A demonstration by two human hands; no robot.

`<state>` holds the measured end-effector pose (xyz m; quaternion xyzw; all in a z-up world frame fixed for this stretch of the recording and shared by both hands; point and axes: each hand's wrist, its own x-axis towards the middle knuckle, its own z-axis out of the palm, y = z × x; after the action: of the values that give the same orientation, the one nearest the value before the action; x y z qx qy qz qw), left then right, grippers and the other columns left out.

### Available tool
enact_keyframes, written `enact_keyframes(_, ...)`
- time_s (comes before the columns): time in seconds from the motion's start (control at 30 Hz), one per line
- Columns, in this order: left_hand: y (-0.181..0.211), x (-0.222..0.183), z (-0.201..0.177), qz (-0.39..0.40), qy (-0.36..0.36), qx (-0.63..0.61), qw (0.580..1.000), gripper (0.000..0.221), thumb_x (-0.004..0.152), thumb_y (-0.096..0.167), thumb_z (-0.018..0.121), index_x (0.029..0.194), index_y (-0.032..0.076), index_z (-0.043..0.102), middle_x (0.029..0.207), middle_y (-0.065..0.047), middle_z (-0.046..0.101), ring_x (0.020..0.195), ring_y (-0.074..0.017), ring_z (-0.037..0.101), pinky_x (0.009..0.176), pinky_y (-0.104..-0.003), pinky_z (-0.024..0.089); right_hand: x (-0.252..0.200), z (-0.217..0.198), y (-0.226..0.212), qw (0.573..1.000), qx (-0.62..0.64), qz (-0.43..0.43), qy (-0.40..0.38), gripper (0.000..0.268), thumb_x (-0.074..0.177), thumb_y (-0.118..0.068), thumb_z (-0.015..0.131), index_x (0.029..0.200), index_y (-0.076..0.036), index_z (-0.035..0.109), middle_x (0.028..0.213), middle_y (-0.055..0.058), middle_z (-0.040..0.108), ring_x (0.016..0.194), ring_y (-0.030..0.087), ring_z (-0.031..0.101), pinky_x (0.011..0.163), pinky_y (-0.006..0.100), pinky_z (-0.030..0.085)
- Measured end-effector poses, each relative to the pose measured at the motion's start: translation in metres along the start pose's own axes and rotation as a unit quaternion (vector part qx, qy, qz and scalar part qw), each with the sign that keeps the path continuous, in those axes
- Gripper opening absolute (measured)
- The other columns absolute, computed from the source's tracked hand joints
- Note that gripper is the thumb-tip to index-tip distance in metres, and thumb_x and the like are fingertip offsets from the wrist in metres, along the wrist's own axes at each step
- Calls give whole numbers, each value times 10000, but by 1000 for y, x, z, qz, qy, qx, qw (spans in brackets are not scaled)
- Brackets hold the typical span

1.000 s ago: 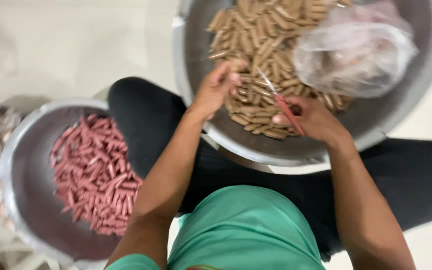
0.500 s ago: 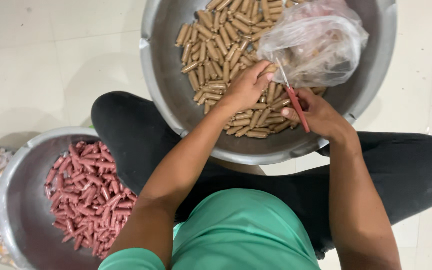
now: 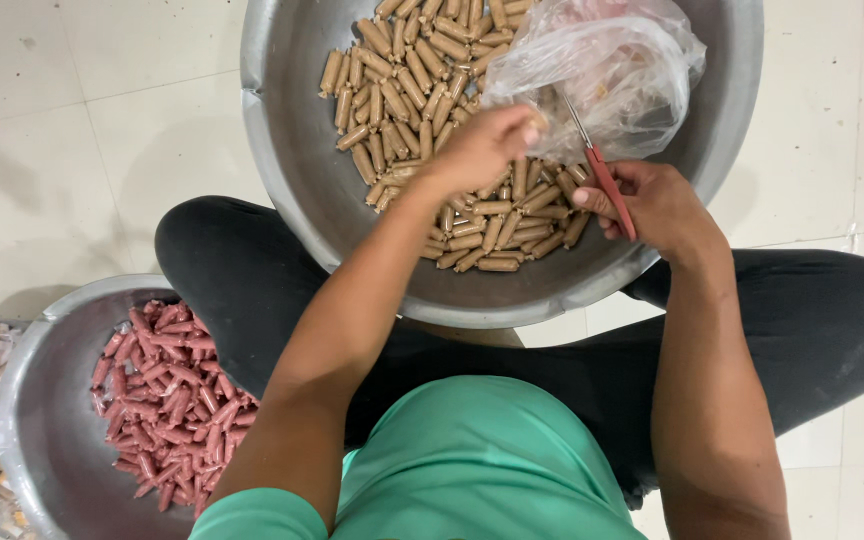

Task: The person sits cross-legged on the floor and uses scissors to cut small brown sausages from a large metal bowl into smaller pieces. The cut pieces are placed into a second metal bowl to the left. The person handles the sausages one at a time, cutting them repeatedly throughout the clip.

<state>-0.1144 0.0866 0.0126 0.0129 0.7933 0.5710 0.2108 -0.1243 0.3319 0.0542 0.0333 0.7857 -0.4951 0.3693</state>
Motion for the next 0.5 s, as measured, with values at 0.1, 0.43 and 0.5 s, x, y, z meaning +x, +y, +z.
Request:
enact_keyframes(0.1, 37, -17, -25, -159, 80, -146, 973, 335, 1067, 24, 514, 1263, 247, 669, 936, 30, 696, 513, -26, 433, 392, -154, 357, -1, 1, -15, 994, -60, 88, -7, 343, 903, -367, 780, 1103, -95, 719, 798, 46, 641, 593, 154, 590, 552, 261, 454)
enact_keyframes(0.43, -129, -24, 39, -84, 163, -294, 938, 209, 1056, 321, 520, 953, 145, 569, 752, 5, 549, 541, -73, 462, 495, -246, 433, 90, -24, -11, 948, -300, 103, -13, 560, 977, -607, 665, 913, -58, 756, 766, 123, 741, 643, 216, 667, 689, 341, 495)
enact_keyframes(0.5, -102, -37, 23, -111, 155, -315, 930, 175, 1056, 329, 529, 953, 193, 568, 845, -9, 634, 566, -70, 526, 528, -231, 477, 121, -39, -32, 940, -328, 94, -15, 661, 1046, -646, 588, 928, -19, 758, 806, 160, 753, 673, 251, 667, 726, 373, 509)
